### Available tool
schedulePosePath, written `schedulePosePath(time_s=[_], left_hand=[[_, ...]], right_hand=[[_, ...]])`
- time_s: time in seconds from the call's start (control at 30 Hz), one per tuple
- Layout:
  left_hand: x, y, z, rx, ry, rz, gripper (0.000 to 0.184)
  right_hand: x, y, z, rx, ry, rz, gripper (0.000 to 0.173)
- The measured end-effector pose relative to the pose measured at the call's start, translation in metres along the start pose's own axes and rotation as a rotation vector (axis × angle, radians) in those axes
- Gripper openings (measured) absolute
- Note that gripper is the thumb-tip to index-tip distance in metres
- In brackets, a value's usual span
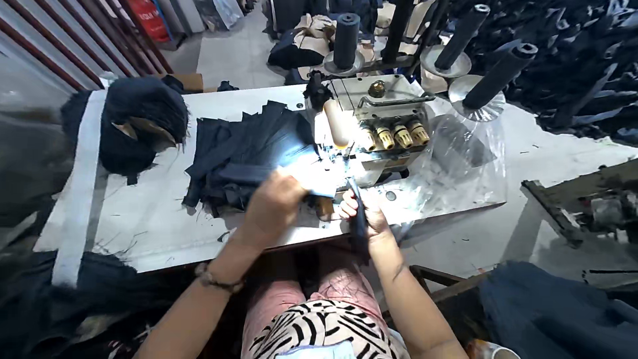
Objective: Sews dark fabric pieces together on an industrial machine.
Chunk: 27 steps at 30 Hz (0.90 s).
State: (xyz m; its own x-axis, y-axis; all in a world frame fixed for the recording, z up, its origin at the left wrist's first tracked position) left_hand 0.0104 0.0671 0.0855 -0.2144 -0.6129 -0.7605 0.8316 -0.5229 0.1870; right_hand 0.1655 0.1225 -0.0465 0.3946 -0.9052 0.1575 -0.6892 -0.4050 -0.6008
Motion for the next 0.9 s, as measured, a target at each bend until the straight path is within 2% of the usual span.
schedulePosePath(time_s=[0.1, 0.2, 0.27, 0.4, 0.5, 0.6, 0.63, 0.7, 0.77, 0.83, 0.9], left_hand=[[0.020, 0.023, -0.035, 0.056, -0.091, -0.066, 0.037], [0.019, 0.023, -0.036, 0.001, -0.140, -0.015, 0.043], [0.014, 0.027, -0.036, -0.023, -0.116, 0.013, 0.042], [0.006, 0.026, -0.043, -0.058, -0.097, 0.034, 0.039], [-0.002, 0.020, -0.045, -0.015, -0.070, 0.031, 0.035], [-0.012, 0.012, -0.047, 0.051, -0.074, 0.043, 0.040], [-0.015, 0.011, -0.045, 0.089, -0.083, 0.075, 0.040], [-0.016, 0.010, -0.038, 0.197, -0.099, 0.215, 0.046], [-0.015, 0.022, -0.020, 0.283, -0.024, 0.296, 0.049], [-0.014, 0.033, 0.007, 0.350, 0.031, 0.310, 0.030], [-0.019, 0.019, 0.044, 0.267, 0.089, 0.311, 0.025]], right_hand=[[0.001, -0.004, 0.006, -0.080, -0.037, -0.001, 0.022], [0.001, -0.017, 0.002, -0.235, -0.113, 0.004, 0.019], [-0.004, -0.020, -0.002, -0.311, -0.141, -0.006, 0.023], [-0.015, -0.016, -0.004, -0.353, -0.041, 0.025, 0.038], [-0.016, -0.012, -0.001, -0.356, -0.003, 0.013, 0.037], [-0.012, -0.012, 0.003, -0.202, 0.040, 0.051, 0.031], [-0.009, -0.011, 0.003, -0.058, 0.087, 0.079, 0.032], [0.004, -0.006, -0.013, 0.273, 0.099, 0.105, 0.022], [0.022, 0.003, -0.039, 0.452, -0.086, 0.069, 0.012], [0.045, 0.006, -0.063, 0.369, -0.350, 0.029, 0.021], [0.060, -0.011, -0.077, 0.237, -0.537, 0.084, 0.024]])
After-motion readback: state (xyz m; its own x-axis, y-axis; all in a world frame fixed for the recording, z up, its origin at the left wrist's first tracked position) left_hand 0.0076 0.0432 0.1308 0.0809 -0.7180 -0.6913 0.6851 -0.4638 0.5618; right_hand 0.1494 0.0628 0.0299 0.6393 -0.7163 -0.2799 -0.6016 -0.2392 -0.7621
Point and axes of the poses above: each hand's wrist, its own x-axis away from the middle knuckle, its own z-axis out of the back of the hand, y = z × x, the point moved 10 cm from there along -x, towards the middle knuckle, and after that the axes turned 14 degrees about y, right-handed, at the moved point
